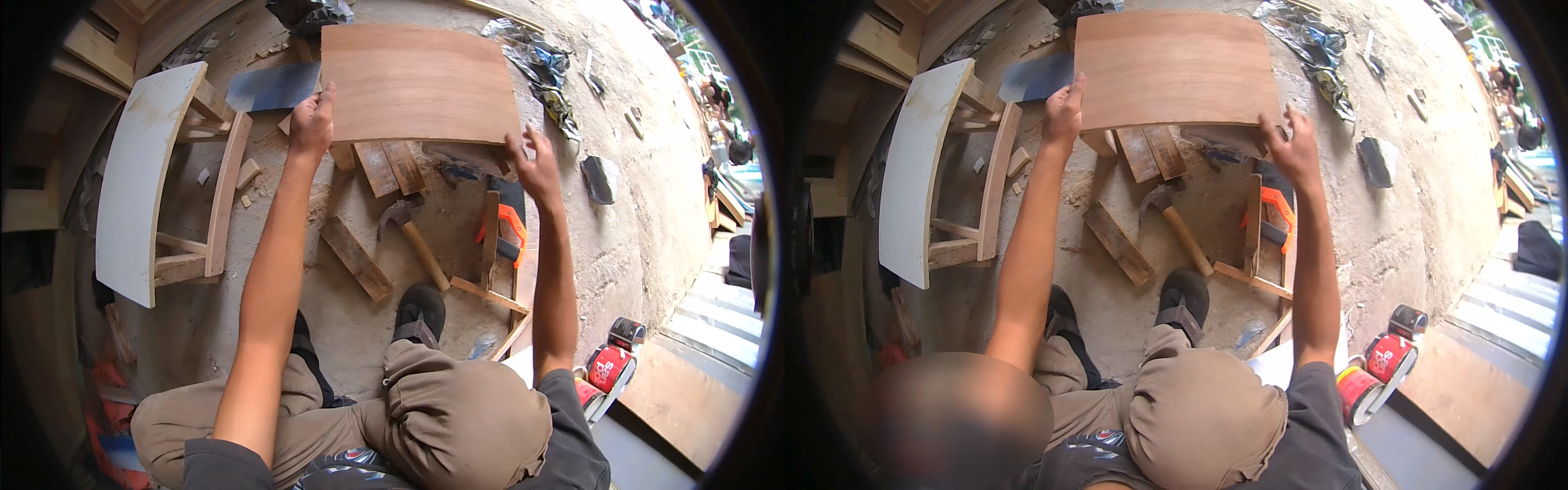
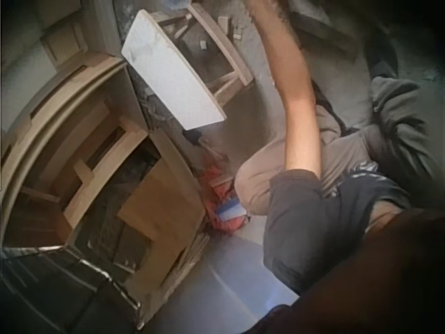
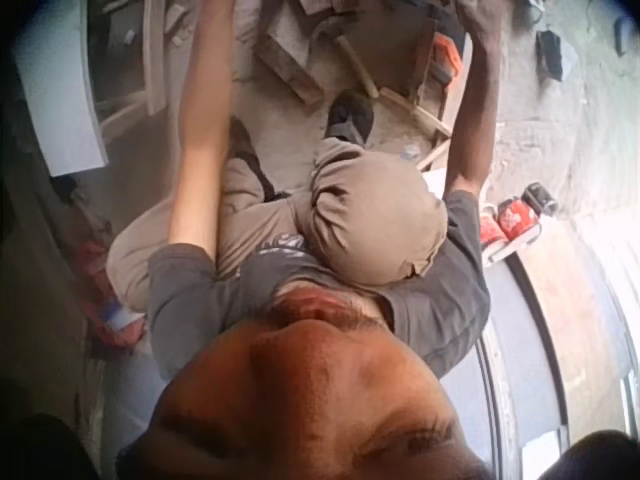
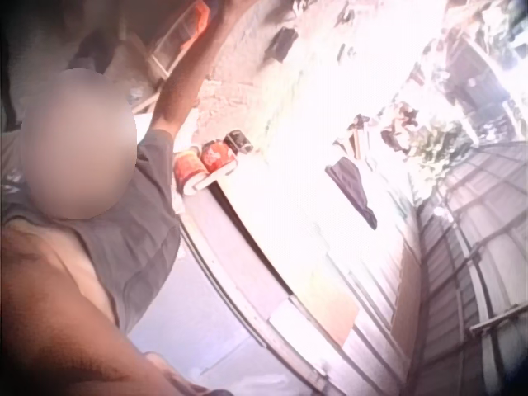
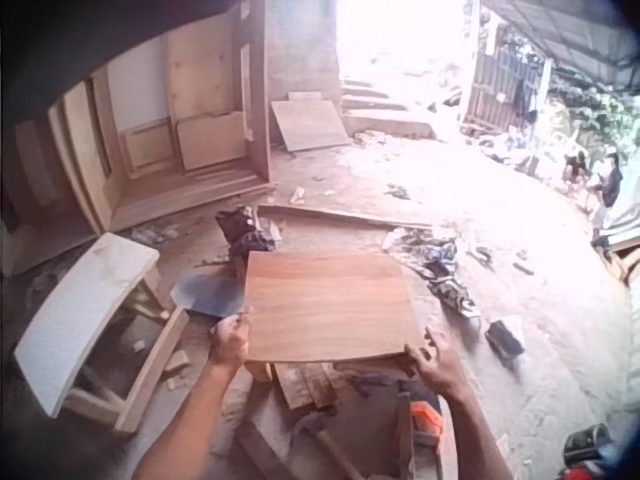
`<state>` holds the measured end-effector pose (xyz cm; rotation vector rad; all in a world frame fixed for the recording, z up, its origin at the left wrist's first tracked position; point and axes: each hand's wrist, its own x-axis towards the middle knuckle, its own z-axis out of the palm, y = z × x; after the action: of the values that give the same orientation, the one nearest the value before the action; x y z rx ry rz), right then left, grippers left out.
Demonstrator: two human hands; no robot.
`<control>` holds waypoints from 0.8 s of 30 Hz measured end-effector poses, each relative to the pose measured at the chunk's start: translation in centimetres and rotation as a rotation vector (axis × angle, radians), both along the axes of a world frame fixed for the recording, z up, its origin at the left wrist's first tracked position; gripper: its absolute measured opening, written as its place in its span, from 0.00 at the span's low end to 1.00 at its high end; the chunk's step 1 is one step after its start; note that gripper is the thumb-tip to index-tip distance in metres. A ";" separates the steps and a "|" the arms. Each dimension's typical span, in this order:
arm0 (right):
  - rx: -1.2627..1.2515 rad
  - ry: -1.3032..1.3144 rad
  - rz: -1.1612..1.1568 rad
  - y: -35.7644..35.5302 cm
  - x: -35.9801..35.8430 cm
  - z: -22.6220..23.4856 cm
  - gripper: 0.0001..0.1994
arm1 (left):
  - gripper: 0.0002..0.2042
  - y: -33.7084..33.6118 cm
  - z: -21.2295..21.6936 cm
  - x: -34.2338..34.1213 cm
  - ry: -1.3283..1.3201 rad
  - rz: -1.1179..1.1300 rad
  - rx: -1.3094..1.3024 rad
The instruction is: The person assembles a small wooden structure by cutting a piece of wood, arranging several small wooden blocks, and nailing a larger board onto the blocks using a hammer and nails.
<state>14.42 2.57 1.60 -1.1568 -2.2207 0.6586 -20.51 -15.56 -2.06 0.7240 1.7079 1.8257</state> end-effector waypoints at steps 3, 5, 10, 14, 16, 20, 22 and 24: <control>0.050 -0.104 0.044 -3.2 1.3 0.5 0.35 | 0.21 0.1 0.1 -0.6 -0.040 -0.054 -0.092; 0.035 -0.006 -0.022 -4.8 0.4 -0.2 0.35 | 0.22 0.0 0.8 -0.3 -0.090 -0.071 -0.097; 0.088 0.128 -0.169 -6.3 -1.1 -1.9 0.32 | 0.23 0.4 2.4 0.9 -0.148 -0.078 -0.105; 0.112 0.188 -0.165 -6.7 -1.1 -1.9 0.37 | 0.23 0.4 2.2 0.7 -0.141 -0.065 -0.099; 0.147 0.208 -0.199 -7.4 -0.7 -1.8 0.39 | 0.23 0.2 2.1 -0.2 -0.146 -0.101 -0.061; 0.225 0.134 -0.311 -9.7 2.3 -4.0 0.38 | 0.23 -0.4 2.7 0.3 -0.095 -0.038 -0.046; 0.198 -0.030 -0.305 -11.6 4.5 -7.0 0.35 | 0.23 -0.4 2.4 -0.4 -0.105 -0.049 -0.048; 0.076 -0.297 -0.246 -13.8 6.6 -9.6 0.32 | 0.24 -0.2 2.4 0.0 -0.131 -0.051 -0.038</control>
<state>21.05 -11.23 -8.04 -1.5391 -2.2642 0.3145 -20.55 -15.80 0.38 0.6133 1.6211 1.7613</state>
